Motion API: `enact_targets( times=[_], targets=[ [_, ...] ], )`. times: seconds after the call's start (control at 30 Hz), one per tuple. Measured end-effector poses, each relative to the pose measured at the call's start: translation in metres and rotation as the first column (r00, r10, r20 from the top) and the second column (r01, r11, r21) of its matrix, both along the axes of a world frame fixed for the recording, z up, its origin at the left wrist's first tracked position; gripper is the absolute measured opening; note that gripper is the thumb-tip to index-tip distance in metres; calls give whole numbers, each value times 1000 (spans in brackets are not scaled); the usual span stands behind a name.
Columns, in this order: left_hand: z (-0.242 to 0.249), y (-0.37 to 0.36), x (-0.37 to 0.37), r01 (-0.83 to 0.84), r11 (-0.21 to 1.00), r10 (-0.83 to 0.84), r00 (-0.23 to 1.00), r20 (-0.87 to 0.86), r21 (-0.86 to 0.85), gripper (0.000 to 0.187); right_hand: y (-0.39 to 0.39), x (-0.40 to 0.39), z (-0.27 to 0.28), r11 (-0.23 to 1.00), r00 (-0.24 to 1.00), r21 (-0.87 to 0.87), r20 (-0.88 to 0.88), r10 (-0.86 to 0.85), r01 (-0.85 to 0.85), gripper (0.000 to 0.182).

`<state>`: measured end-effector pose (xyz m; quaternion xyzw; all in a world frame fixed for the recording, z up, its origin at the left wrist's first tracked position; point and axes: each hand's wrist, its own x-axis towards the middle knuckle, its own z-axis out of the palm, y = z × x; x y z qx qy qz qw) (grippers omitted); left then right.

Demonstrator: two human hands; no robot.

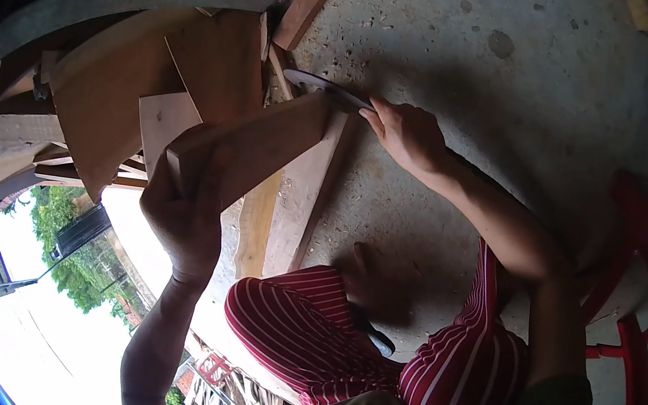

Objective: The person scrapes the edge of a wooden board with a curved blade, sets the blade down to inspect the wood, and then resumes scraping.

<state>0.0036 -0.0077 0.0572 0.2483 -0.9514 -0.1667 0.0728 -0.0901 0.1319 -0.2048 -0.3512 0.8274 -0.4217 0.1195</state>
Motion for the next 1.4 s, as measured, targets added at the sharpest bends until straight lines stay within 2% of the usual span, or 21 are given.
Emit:
enact_targets(
  times=[0.1,0.17,0.23,0.27,0.33,0.47,0.53,0.6,0.67,0.73,0.77,0.8,0.87,0.93,1.0,1.07,1.1,1.2,1.23,1.33,1.4],
  targets=[
    [-1,-7,2,-53,984,59,998,-36,171,31,8,-6,39,998,987,-45,154,41,-34,24],
    [-2,2,1,-41,989,46,998,-32,140,30,12,-2,65,997,994,-62,92,54,-48,25],
    [-2,4,-3,-28,989,39,997,-69,147,29,8,-6,50,998,992,-32,115,60,-57,25],
    [1,3,-3,-37,993,38,999,-10,114,28,3,-8,38,998,988,-14,140,66,-65,25],
    [3,1,-2,4,999,-5,1000,27,41,26,-3,-20,40,997,999,-59,29,43,-42,27],
    [-5,2,0,-19,991,28,997,-67,130,28,6,-14,70,994,995,-51,0,101,-101,28],
    [-2,0,-1,-60,986,69,996,-56,159,30,1,-16,54,993,993,-39,41,110,-109,28],
    [2,-1,-3,-45,994,46,999,-1,102,32,-2,-16,54,994,995,-47,-3,99,-100,27],
    [3,2,-5,-56,992,61,997,-40,115,28,2,-17,51,993,994,-39,-10,113,-113,26],
    [-4,-3,-4,49,996,-41,993,-112,74,28,10,-14,72,992,996,-96,-12,85,-86,26],
    [-4,-4,-1,-26,993,35,996,-77,114,29,14,-14,78,983,996,-161,-49,79,-86,26],
    [-2,2,-1,-91,984,99,994,-47,150,29,12,-11,72,991,994,-94,-69,90,-97,27],
    [-2,0,-1,-9,994,12,1000,-26,110,33,-1,-14,41,994,996,-61,-24,88,-89,27],
    [-1,-1,-2,10,998,-8,999,-39,62,32,0,-17,51,995,995,-39,-42,94,-95,27],
    [-1,-1,-3,10,1000,-10,1000,-17,8,31,4,-16,62,994,995,-44,27,97,-95,23],
    [-5,1,0,18,995,-13,999,-53,95,30,9,-21,79,992,993,-48,9,114,-113,23],
    [0,2,1,-64,994,62,998,25,92,29,13,-13,84,990,991,-45,-23,132,-133,23],
    [0,0,-1,-38,993,41,999,-20,114,29,-3,-15,46,993,993,15,8,114,-114,24],
    [0,-1,-1,-78,994,80,997,-20,73,28,-4,-18,51,995,995,-4,-18,97,-97,24],
    [-1,4,-2,3,1000,-3,1000,-10,-9,27,0,-19,62,995,995,12,-8,99,-99,24],
    [-1,-3,0,-88,985,93,995,-24,151,27,9,-12,73,992,994,-100,-81,74,-82,24]
  ],
)
